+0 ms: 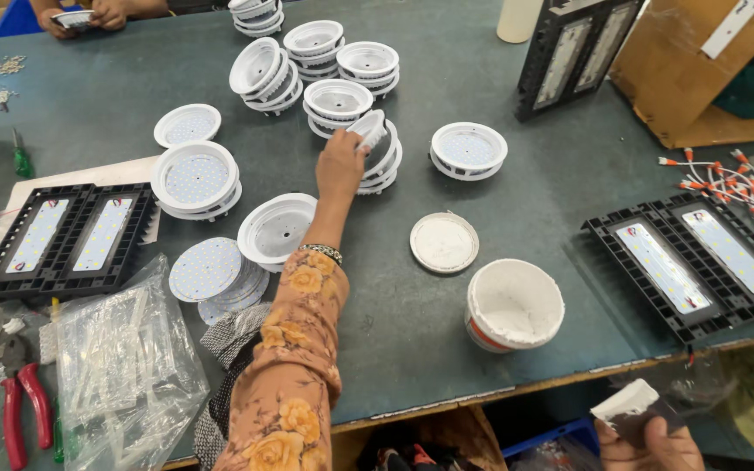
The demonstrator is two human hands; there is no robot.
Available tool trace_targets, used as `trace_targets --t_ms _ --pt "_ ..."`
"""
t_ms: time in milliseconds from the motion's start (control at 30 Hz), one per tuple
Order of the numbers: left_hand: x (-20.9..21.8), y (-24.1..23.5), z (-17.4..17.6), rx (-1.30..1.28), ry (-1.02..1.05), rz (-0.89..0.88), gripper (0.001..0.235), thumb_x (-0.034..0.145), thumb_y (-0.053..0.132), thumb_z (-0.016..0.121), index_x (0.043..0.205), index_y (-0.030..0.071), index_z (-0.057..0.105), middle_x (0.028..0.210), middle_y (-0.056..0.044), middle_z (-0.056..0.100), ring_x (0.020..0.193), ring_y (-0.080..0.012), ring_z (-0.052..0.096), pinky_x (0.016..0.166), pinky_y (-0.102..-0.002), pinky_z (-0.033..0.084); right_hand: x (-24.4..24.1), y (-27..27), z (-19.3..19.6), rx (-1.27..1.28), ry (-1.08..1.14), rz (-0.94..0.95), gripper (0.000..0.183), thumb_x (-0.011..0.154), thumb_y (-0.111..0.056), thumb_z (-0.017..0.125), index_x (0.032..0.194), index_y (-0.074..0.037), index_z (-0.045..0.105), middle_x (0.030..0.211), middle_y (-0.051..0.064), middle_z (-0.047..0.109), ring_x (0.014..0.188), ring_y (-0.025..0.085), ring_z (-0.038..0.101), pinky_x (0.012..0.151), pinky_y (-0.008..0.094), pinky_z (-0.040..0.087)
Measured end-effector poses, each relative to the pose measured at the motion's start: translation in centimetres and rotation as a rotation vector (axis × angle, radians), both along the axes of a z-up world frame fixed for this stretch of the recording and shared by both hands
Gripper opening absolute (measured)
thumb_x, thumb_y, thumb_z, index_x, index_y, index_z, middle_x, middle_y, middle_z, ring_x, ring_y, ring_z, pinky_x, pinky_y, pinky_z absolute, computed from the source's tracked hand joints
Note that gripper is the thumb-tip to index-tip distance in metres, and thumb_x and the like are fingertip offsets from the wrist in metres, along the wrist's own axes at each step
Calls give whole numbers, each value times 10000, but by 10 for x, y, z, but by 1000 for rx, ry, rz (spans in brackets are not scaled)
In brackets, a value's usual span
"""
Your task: The person applies a white paste to the interior surfaces of white circular LED housing parts using a small metal spatula. They repeatedly dip the spatula into a container, spread the compound inside each housing, and place the finished parts into a stack. The person also wipes one part with a cloth before stacking it.
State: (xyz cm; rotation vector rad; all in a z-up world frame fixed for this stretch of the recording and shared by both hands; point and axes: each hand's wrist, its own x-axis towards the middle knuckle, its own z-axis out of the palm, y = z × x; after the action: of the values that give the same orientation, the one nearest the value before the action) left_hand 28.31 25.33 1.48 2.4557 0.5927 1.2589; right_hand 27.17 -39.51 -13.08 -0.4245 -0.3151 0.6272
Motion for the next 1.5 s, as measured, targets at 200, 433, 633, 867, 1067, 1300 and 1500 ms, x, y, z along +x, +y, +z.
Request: trace_targets --t_ms 200,433,633,867,1067,1300,1500 --pt "-58 -47 33 -150 -239 -169 124 970 172 687 1031 71 648 1025 -111 628 941 -318 652 813 -430 516 -58 63 66 -142 23 -224 338 1079 -32 524 1405 57 542 1382 215 658 1259 350 638 1000 543 501" --pt "-227 -205 -9 35 59 -341 232 812 89 731 1033 43 676 1009 -135 660 901 -351 636 773 -461 488 -91 139 104 -206 42 -18 256 1075 -57 565 1308 45 592 1272 192 688 1162 311 670 969 476 521" --pt "-278 -247 -43 73 252 -445 297 839 196 774 1104 85 698 1049 -51 653 990 -263 631 854 -405 470 -108 226 103 -430 -54 2 258 979 -81 634 1227 -8 631 1184 101 727 1070 233 700 947 437 555" --pt "-273 -199 -57 -571 77 -150 481 909 399 696 1226 45 623 1144 -127 616 1012 -330 672 889 -425 513 -123 274 106 -940 -845 -288 236 1008 -66 669 1227 -11 738 1052 78 764 929 196 711 872 299 527" --pt "-246 -189 -79 -595 313 -60 396 969 455 560 1099 114 715 987 -172 741 919 -399 693 772 -495 530 -128 291 123 -865 -1896 -590 398 795 75 631 1175 -19 706 1166 104 738 1000 274 703 839 369 534" --pt "-256 -200 -79 -612 221 -85 340 1001 391 529 1091 117 710 901 -159 744 874 -375 714 751 -489 528 -130 303 103 -937 -2150 -553 361 813 -18 620 1165 -1 700 1189 148 725 1048 261 708 862 381 540" --pt "-257 -202 -82 -576 162 -92 325 1007 365 528 1081 101 702 898 -156 736 857 -377 699 740 -489 510 -127 301 93 -1012 -2167 -456 377 810 -33 620 1175 -16 713 1194 157 733 1037 261 719 874 376 556"
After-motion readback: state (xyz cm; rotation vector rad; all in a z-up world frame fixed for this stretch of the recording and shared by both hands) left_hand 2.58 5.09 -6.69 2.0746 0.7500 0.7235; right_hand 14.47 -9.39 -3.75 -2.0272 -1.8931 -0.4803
